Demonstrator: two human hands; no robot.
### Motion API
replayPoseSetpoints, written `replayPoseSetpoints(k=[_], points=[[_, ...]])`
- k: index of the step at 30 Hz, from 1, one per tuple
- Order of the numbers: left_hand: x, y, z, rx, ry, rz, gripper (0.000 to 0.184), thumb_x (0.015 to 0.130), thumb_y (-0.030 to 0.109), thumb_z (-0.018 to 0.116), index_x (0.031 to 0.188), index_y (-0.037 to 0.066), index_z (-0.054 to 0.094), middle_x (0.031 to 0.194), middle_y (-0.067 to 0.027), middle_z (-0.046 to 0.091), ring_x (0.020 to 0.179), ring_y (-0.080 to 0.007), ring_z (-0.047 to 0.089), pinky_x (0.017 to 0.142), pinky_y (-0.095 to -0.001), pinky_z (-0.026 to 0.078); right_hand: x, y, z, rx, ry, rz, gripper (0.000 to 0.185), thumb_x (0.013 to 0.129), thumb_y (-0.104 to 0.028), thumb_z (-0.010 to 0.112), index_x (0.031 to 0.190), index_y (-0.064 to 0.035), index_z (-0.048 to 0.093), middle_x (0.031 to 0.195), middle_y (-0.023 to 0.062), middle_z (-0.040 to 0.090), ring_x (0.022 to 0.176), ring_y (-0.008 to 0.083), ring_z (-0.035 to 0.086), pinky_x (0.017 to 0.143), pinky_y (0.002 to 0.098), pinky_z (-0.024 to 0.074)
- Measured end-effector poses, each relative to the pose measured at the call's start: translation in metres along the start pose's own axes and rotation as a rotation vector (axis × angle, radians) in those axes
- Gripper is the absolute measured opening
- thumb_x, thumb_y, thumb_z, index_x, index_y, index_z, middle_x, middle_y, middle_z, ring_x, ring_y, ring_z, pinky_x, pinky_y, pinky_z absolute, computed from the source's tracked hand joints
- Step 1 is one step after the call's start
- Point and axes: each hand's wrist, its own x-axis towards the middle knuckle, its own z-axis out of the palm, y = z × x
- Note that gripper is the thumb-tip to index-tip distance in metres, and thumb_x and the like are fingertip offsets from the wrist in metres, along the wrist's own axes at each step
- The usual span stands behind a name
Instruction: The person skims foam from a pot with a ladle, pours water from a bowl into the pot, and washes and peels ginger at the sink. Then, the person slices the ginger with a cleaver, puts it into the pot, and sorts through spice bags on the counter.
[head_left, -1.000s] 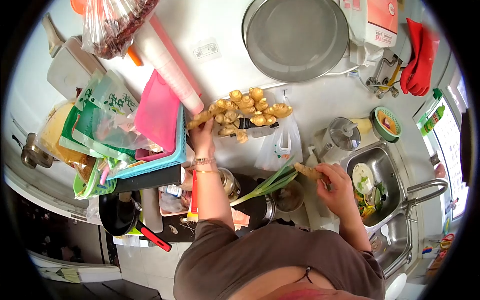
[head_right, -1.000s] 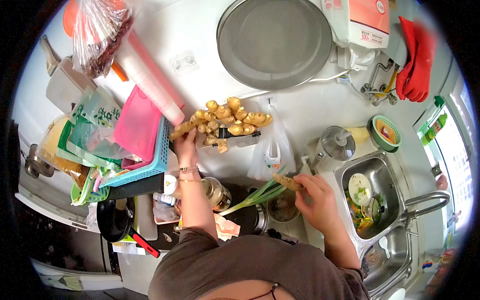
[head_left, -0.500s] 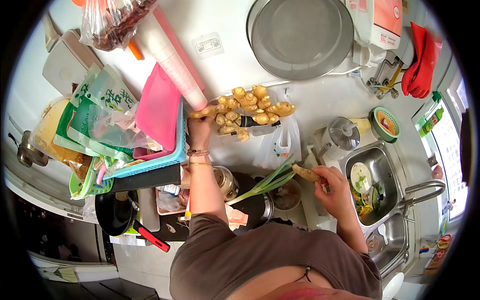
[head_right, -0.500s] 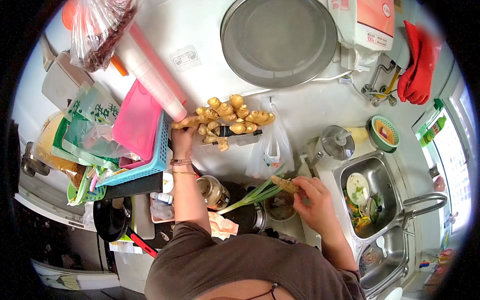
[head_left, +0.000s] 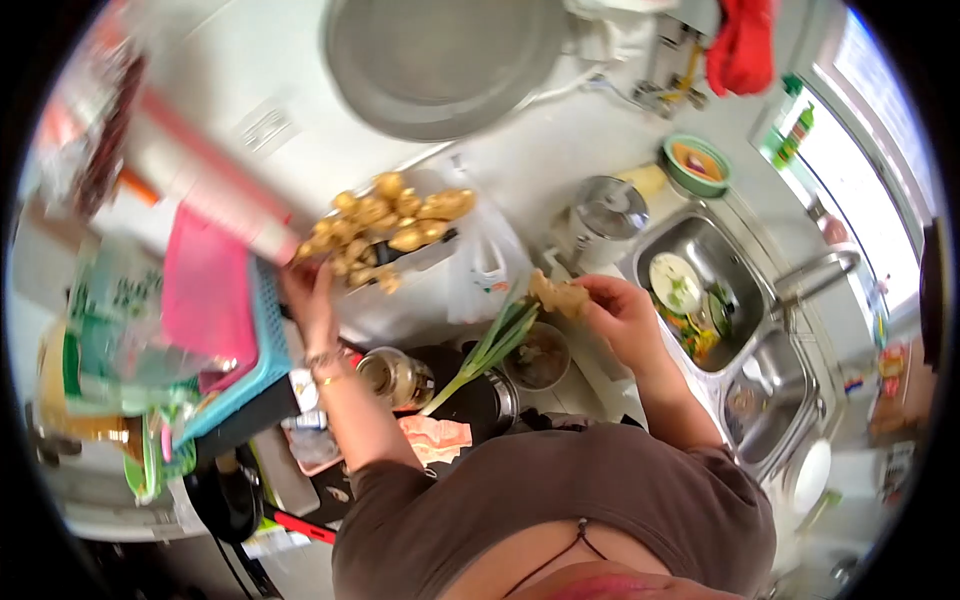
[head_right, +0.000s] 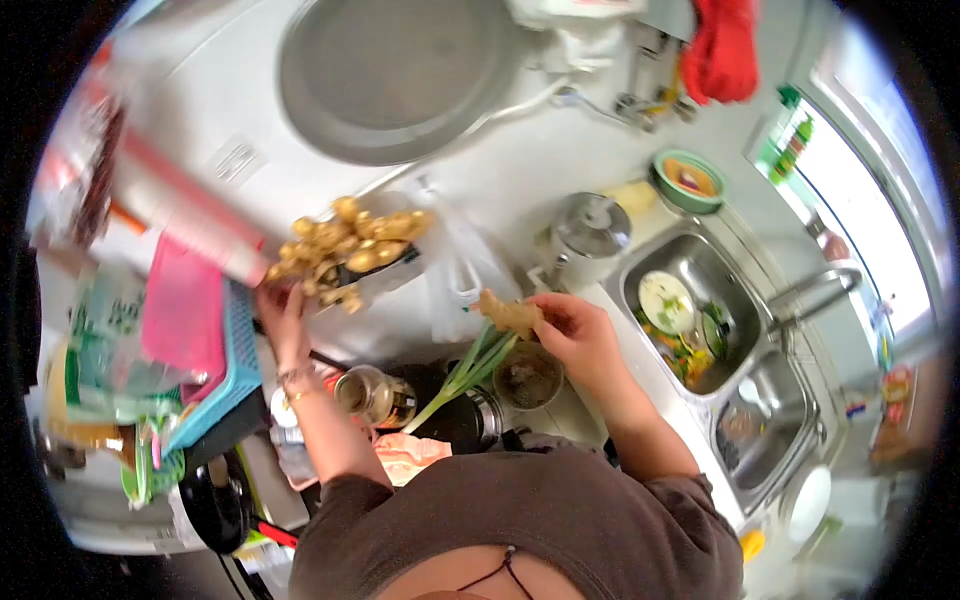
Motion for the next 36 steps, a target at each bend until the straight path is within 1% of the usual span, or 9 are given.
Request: replayPoseSetpoints(k=[6, 9, 12, 15, 20, 26, 28, 31, 36], points=[[-0.072, 0.011, 0.045, 0.003, 0.616, 0.061, 0.024, 0.087, 0.003, 0.055, 0.109, 0.005, 0.046, 0.094, -0.003, 0.048, 0.075, -0.0101, 0.043, 0.063, -0.0253, 0.039, -0.012, 0.022, -0.049, 0.55, 0.115, 0.183, 0.028, 0.086, -0.004, 0.058, 0.113, 0.0037, 0.057, 0.091, 0.0039, 0.062, 0.075, 0.0089, 0.055, 0.066, 0.0208, 0.0439], [-0.155, 0.004, 0.119, -0.044, 0.103, 0.198, 0.014, 0.089, 0.003, 0.05, 0.103, 0.004, 0.046, 0.08, -0.0009, 0.048, 0.063, -0.0076, 0.043, 0.053, -0.0208, 0.036, -0.028, 0.032, -0.077, 0.636, 0.257, 0.226, 0.023, 0.086, -0.003, 0.059, 0.109, 0.0028, 0.059, 0.088, 0.0025, 0.06, 0.073, 0.0088, 0.054, 0.064, 0.021, 0.0438], [-0.213, 0.006, 0.222, -0.343, -0.658, -0.458, 0.025, 0.096, 0.015, 0.047, 0.118, 0.003, 0.046, 0.099, -0.0085, 0.056, 0.081, -0.0161, 0.056, 0.072, -0.029, 0.049, -0.047, 0.046, -0.102, 0.509, 0.4, 0.155, 0.022, 0.086, -0.003, 0.058, 0.107, 0.004, 0.058, 0.089, 0.0034, 0.061, 0.075, 0.009, 0.056, 0.067, 0.0221, 0.0458], [-0.245, -0.01, 0.316, -0.644, -0.915, -1.226, 0.03, 0.098, 0.026, 0.044, 0.12, 0.006, 0.047, 0.106, -0.009, 0.059, 0.098, -0.0229, 0.057, 0.084, -0.0388, 0.048, -0.063, 0.049, -0.123, 0.186, 0.52, 0.057, 0.021, 0.087, -0.007, 0.058, 0.105, 0.0031, 0.058, 0.09, 0.0046, 0.063, 0.076, 0.0087, 0.058, 0.071, 0.0233, 0.0478], [-0.299, -0.046, 0.44, -0.665, -1.067, -1.49, 0.021, 0.097, 0.014, 0.041, 0.113, 0.004, 0.049, 0.101, -0.0123, 0.057, 0.094, -0.0256, 0.057, 0.078, -0.0394, 0.051, -0.109, 0.07, -0.261, -1.014, 0.506, -0.284, 0.047, 0.072, -0.013, 0.072, 0.114, 0.0001, 0.054, 0.119, 0.0157, 0.054, 0.113, 0.0334, 0.049, 0.095, 0.0391, 0.0423], [-0.376, -0.113, 0.576, -0.416, -1.075, -1.613, 0.01, 0.094, 0.015, 0.051, 0.1, 0.008, 0.053, 0.073, -0.005, 0.053, 0.067, -0.0163, 0.053, 0.051, -0.0233, 0.044, -0.181, 0.076, -0.535, -1.802, 0.818, 0.508, 0.061, 0.08, -0.013, 0.058, 0.136, -0.0013, 0.037, 0.139, 0.0193, 0.039, 0.13, 0.0314, 0.037, 0.102, 0.0412, 0.0373], [-0.391, -0.11, 0.61, -0.308, -1.073, -1.66, 0.01, 0.093, 0.019, 0.053, 0.095, 0.01, 0.052, 0.071, -0.0034, 0.049, 0.06, -0.0125, 0.049, 0.041, -0.0183, 0.036, -0.205, 0.096, -0.601, -1.993, 0.641, 0.557, 0.055, 0.082, -0.014, 0.053, 0.134, -0.0021, 0.04, 0.138, 0.0171, 0.041, 0.128, 0.0296, 0.04, 0.101, 0.0414, 0.0381], [-0.402, -0.104, 0.635, -0.376, -1.087, -1.664, 0.019, 0.093, 0.029, 0.054, 0.09, 0.011, 0.049, 0.071, -0.0027, 0.047, 0.059, -0.0119, 0.045, 0.041, -0.0191, 0.031, -0.185, 0.051, -0.594, -1.527, 0.31, 1.047, 0.053, 0.082, -0.015, 0.056, 0.131, -0.0025, 0.042, 0.132, 0.0143, 0.046, 0.124, 0.0293, 0.044, 0.098, 0.041, 0.0407], [-0.406, -0.108, 0.648, -0.567, -1.065, -1.718, 0.014, 0.094, 0.025, 0.052, 0.092, 0.011, 0.051, 0.075, -0.0051, 0.051, 0.072, -0.019, 0.05, 0.063, -0.0295, 0.042, -0.219, 0.101, -0.597, -1.497, 0.969, 0.253, 0.033, 0.081, -0.017, 0.06, 0.11, -0.0014, 0.057, 0.11, 0.016, 0.059, 0.106, 0.032, 0.056, 0.088, 0.0407, 0.0463]])
